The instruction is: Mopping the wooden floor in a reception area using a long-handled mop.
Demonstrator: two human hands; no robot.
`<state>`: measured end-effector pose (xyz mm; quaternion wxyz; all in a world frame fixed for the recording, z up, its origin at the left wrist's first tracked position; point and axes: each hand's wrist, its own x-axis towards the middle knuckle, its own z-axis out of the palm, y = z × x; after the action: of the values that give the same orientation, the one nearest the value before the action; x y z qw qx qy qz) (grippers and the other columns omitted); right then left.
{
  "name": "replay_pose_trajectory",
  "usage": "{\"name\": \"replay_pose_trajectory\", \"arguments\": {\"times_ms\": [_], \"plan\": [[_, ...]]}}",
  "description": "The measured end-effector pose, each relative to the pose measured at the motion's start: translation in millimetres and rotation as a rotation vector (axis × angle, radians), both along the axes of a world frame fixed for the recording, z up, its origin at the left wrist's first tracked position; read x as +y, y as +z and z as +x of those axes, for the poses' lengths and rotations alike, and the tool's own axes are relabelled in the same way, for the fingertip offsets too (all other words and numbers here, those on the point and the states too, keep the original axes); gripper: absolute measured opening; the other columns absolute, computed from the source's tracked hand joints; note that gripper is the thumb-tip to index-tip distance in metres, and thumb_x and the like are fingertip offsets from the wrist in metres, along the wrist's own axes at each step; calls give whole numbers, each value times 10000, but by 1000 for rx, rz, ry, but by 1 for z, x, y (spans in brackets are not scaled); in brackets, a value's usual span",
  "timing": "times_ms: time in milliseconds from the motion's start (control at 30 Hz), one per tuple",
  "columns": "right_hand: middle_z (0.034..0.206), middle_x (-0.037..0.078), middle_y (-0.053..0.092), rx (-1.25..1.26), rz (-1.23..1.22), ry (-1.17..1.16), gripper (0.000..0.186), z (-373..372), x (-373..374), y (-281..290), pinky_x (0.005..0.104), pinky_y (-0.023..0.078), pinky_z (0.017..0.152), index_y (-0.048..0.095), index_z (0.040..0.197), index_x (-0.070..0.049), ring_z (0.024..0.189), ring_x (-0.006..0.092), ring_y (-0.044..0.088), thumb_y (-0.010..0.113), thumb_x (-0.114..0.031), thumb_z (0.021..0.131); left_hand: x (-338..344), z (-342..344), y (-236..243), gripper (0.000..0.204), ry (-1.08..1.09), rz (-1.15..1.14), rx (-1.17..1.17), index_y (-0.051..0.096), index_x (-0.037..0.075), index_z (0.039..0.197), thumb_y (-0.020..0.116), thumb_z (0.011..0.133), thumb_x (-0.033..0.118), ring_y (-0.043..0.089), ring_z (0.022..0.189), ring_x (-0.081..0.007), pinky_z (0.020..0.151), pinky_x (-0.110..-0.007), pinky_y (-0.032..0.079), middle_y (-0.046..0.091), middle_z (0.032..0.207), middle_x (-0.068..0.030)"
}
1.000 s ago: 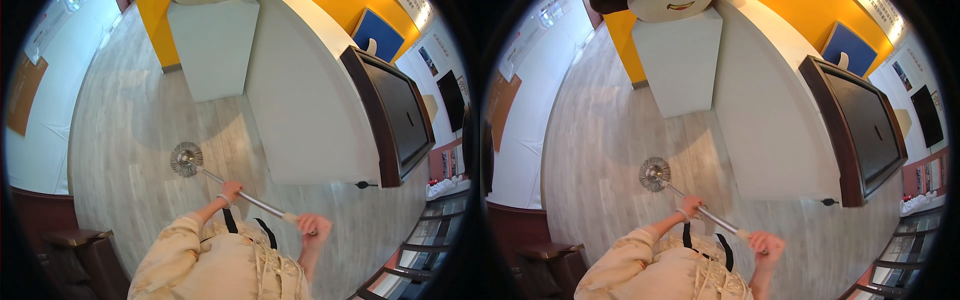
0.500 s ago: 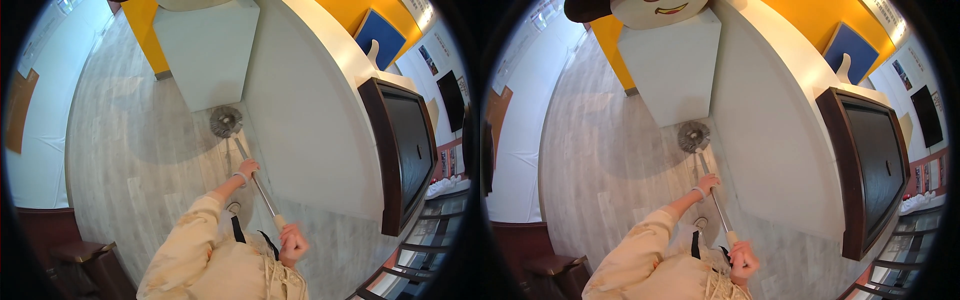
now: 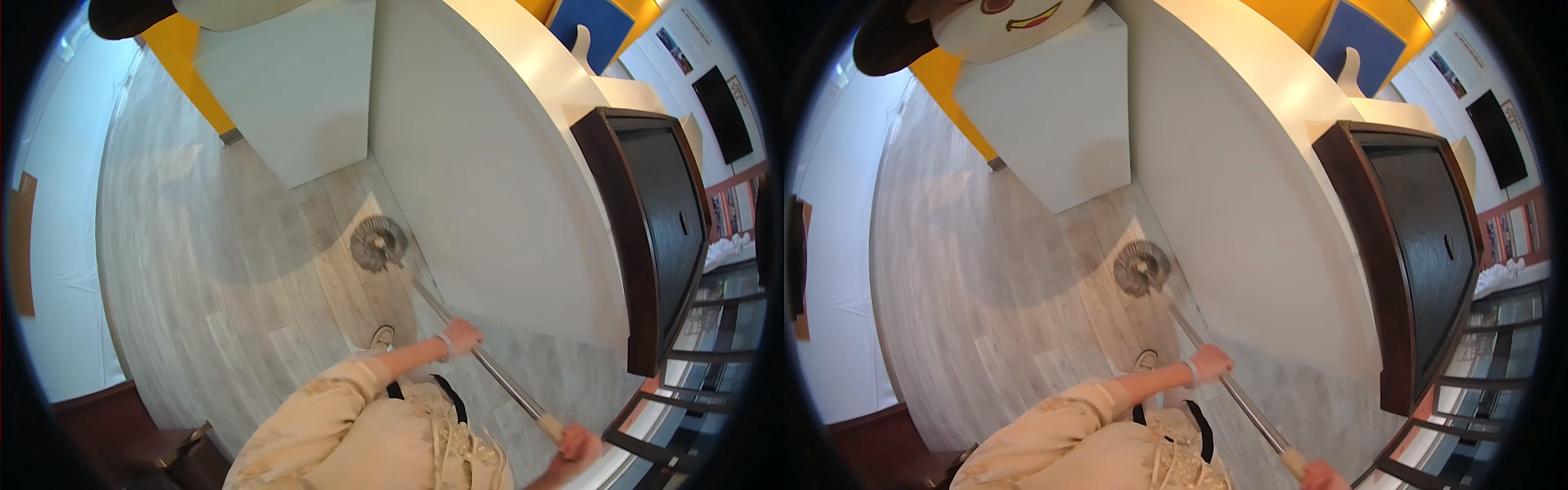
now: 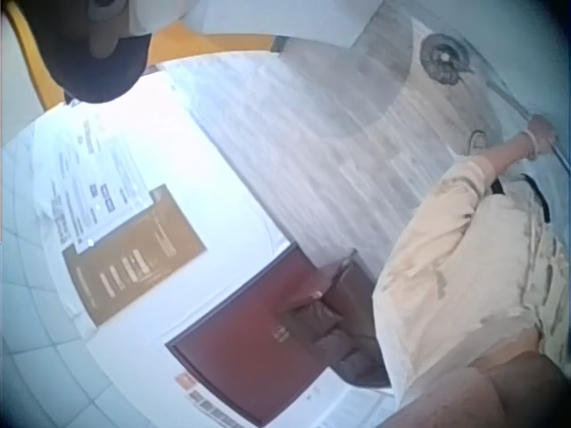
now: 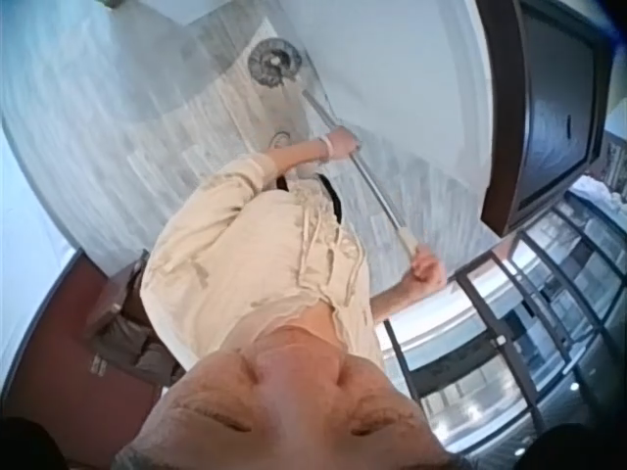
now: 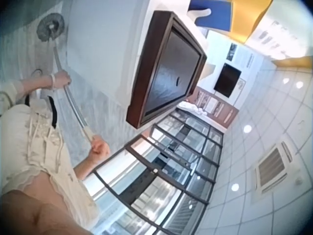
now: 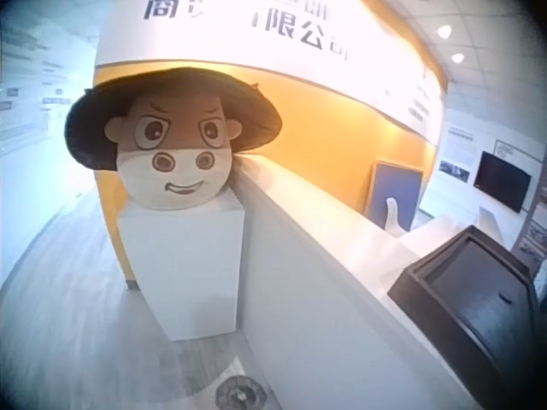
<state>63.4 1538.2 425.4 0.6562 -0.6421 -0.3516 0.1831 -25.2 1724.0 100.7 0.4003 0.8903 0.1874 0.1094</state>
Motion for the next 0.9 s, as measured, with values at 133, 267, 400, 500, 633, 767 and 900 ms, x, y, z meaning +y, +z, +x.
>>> {"name": "replay_pose_trajectory", "arguments": {"times_ms": [133,267,400,500,633,767,900], "plan": [[428,23,297,-27,63,-239,467,-17,-11,64,306,343,477,263,490,-143,389,130,296,417,-255,916,-59,26,50,174,-264,-234,-42,604,115,805,603,681,236,588,758,-336,653,-440,457,612,751,-121],[442,18,292,10,218,-268,426,-18,-40,65,293,339,475,271,520,-138,403,122,302,397,-225,918,-71,26,68,229,-458,-256,40,609,100,861,598,670,226,583,785,-360,685,-455,456,619,780,-145],[451,-18,321,-49,303,-103,375,-42,-26,44,266,330,551,317,578,-162,409,86,299,324,-218,949,-46,-3,64,238,-462,-239,70,605,104,855,580,647,216,585,756,-361,667,-460,453,614,741,-148],[441,-6,399,48,277,-28,366,-68,-14,29,316,358,610,355,582,-158,390,114,375,343,-269,930,-26,-35,44,203,-398,-211,-20,589,116,809,583,642,232,578,729,-357,644,-464,447,600,709,-137],[457,38,456,108,245,93,383,-84,-34,5,387,376,668,387,512,-110,446,181,449,444,-262,859,-19,-57,27,161,-356,-111,26,572,110,753,595,646,227,569,720,-336,636,-450,435,584,699,-119],[468,72,473,196,223,30,369,-101,-82,-40,404,370,719,386,473,-82,482,215,467,437,-202,818,-37,-80,-5,115,-317,-23,52,579,122,721,609,645,203,567,760,-309,668,-420,433,587,715,-98],[457,66,455,378,198,-115,344,-126,-157,-73,392,375,705,398,488,-90,467,211,452,443,-205,809,-88,-94,-27,108,-310,92,53,585,137,712,624,652,217,567,751,-302,660,-413,433,579,704,-87]]}}
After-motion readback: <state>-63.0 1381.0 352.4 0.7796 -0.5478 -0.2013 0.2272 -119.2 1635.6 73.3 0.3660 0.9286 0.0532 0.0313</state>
